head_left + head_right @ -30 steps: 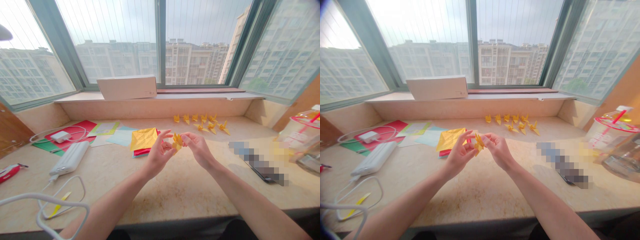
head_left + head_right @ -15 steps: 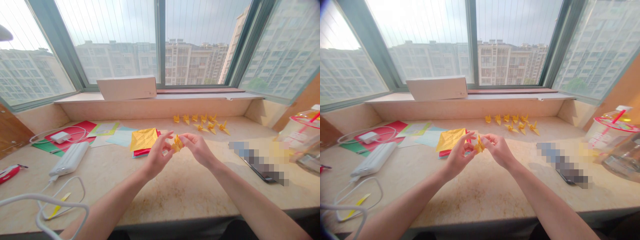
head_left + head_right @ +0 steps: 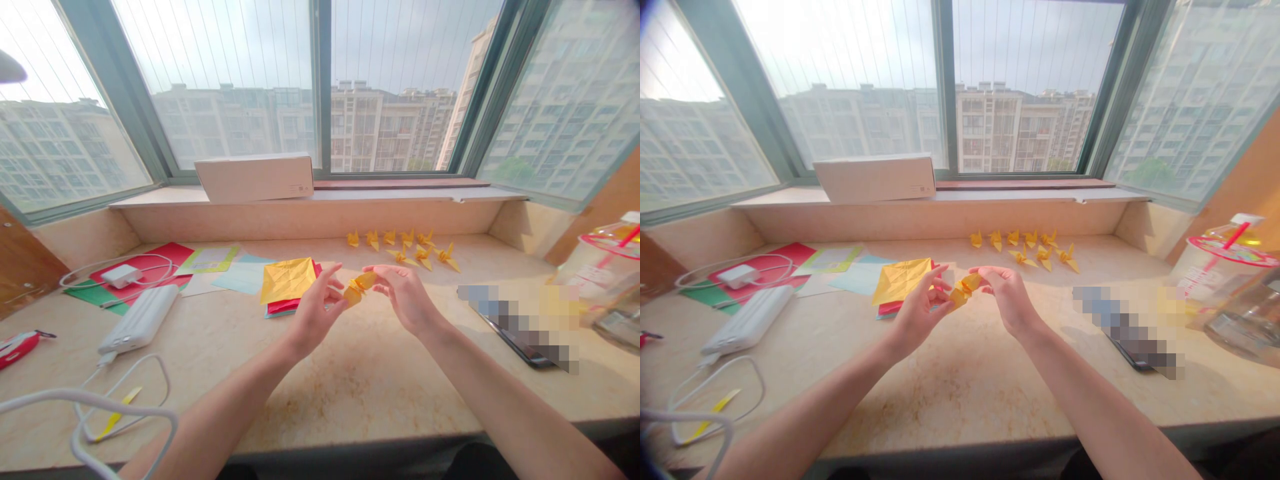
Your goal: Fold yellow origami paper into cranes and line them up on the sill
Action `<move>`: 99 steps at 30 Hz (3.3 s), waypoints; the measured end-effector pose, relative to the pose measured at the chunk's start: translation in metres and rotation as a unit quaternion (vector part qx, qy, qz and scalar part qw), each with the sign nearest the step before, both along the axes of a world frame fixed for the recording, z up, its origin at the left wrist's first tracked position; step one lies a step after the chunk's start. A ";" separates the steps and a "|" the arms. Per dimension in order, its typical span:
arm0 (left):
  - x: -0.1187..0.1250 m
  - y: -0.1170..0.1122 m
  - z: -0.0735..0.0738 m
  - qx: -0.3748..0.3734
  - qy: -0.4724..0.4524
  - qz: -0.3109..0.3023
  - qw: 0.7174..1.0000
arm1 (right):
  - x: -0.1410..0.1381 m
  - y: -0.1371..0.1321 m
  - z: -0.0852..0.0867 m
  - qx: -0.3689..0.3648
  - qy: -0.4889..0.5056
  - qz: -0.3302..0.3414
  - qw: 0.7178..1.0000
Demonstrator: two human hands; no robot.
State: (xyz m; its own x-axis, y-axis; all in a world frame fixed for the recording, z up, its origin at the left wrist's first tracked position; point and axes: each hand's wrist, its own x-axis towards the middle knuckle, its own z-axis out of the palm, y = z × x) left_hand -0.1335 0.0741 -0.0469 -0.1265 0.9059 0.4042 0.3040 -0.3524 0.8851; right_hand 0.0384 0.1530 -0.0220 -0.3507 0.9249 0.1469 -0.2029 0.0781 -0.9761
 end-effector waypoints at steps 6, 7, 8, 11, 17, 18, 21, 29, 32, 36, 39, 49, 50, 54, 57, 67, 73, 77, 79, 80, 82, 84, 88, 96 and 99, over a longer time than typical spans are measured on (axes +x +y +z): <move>0.001 -0.001 0.001 -0.003 -0.033 -0.021 0.999 | 0.001 0.002 0.001 -0.014 0.016 -0.033 0.999; 0.001 -0.001 0.001 -0.005 -0.037 -0.026 0.999 | 0.001 0.003 0.001 -0.014 0.017 -0.037 0.999; 0.001 -0.001 0.001 -0.006 -0.040 -0.030 0.999 | 0.001 0.004 0.000 -0.013 0.017 -0.040 0.999; 0.000 -0.001 0.001 -0.011 -0.046 -0.043 0.998 | 0.001 0.006 -0.002 -0.013 0.019 -0.046 0.999; 0.001 -0.002 0.003 -0.013 -0.063 -0.065 0.996 | 0.002 0.012 -0.005 -0.012 0.026 -0.056 0.998; 0.002 -0.003 0.003 -0.012 -0.068 -0.070 0.995 | 0.002 0.011 -0.005 -0.013 0.026 -0.050 0.998; 0.004 -0.004 0.004 -0.008 -0.085 -0.077 0.993 | 0.000 0.009 -0.005 -0.022 0.028 -0.017 0.999; 0.004 -0.004 0.003 0.000 -0.105 -0.092 0.990 | -0.001 0.006 -0.004 -0.025 0.050 -0.001 0.998; 0.003 -0.004 0.003 -0.002 -0.107 -0.100 0.989 | 0.002 0.008 -0.003 -0.036 0.064 -0.015 0.997; 0.003 -0.005 0.004 -0.008 -0.104 -0.111 0.988 | 0.003 0.009 -0.002 -0.050 0.071 -0.023 0.996; 0.003 -0.004 0.004 -0.009 -0.105 -0.115 0.988 | 0.004 0.012 -0.003 -0.055 0.073 -0.026 0.996; 0.005 -0.002 0.001 0.034 -0.148 -0.105 0.983 | -0.004 0.005 -0.008 -0.017 0.042 0.062 0.997; 0.005 -0.002 0.001 0.039 -0.153 -0.102 0.982 | -0.005 0.003 -0.008 -0.015 0.045 0.081 0.996; 0.005 -0.002 0.001 0.037 -0.146 -0.087 0.985 | -0.006 -0.003 -0.005 -0.014 0.051 0.101 0.993; 0.005 -0.005 0.004 0.015 -0.108 -0.076 0.991 | -0.006 -0.005 -0.003 -0.012 0.045 0.111 0.993; 0.006 -0.007 0.009 -0.021 -0.068 -0.049 0.996 | -0.005 -0.007 -0.003 0.036 0.025 0.129 0.991; 0.002 -0.004 0.011 -0.006 -0.129 0.009 0.992 | -0.006 -0.011 -0.004 0.115 -0.005 0.134 0.984; 0.004 -0.006 0.015 -0.019 -0.163 -0.007 0.986 | -0.008 -0.014 -0.009 0.165 -0.021 0.133 0.977; 0.006 -0.007 0.017 -0.028 -0.176 -0.013 0.984 | -0.008 -0.015 -0.011 0.201 -0.031 0.117 0.972; 0.006 -0.007 0.018 -0.031 -0.182 -0.015 0.983 | -0.007 -0.015 -0.011 0.220 -0.037 0.111 0.969; 0.007 -0.008 0.019 -0.034 -0.190 -0.017 0.981 | -0.007 -0.016 -0.011 0.248 -0.058 0.105 0.961; 0.008 -0.008 0.019 -0.034 -0.192 -0.025 0.981 | -0.007 -0.016 -0.011 0.271 -0.081 0.101 0.954; 0.008 -0.009 0.020 -0.029 -0.181 -0.048 0.982 | -0.007 -0.016 -0.008 0.287 -0.098 0.078 0.950; 0.011 -0.012 0.017 -0.026 -0.148 -0.090 0.985 | -0.007 -0.014 -0.008 0.220 -0.073 0.017 0.973; 0.011 -0.011 0.014 -0.026 -0.144 -0.090 0.985 | -0.010 -0.015 -0.013 0.206 -0.039 0.022 0.977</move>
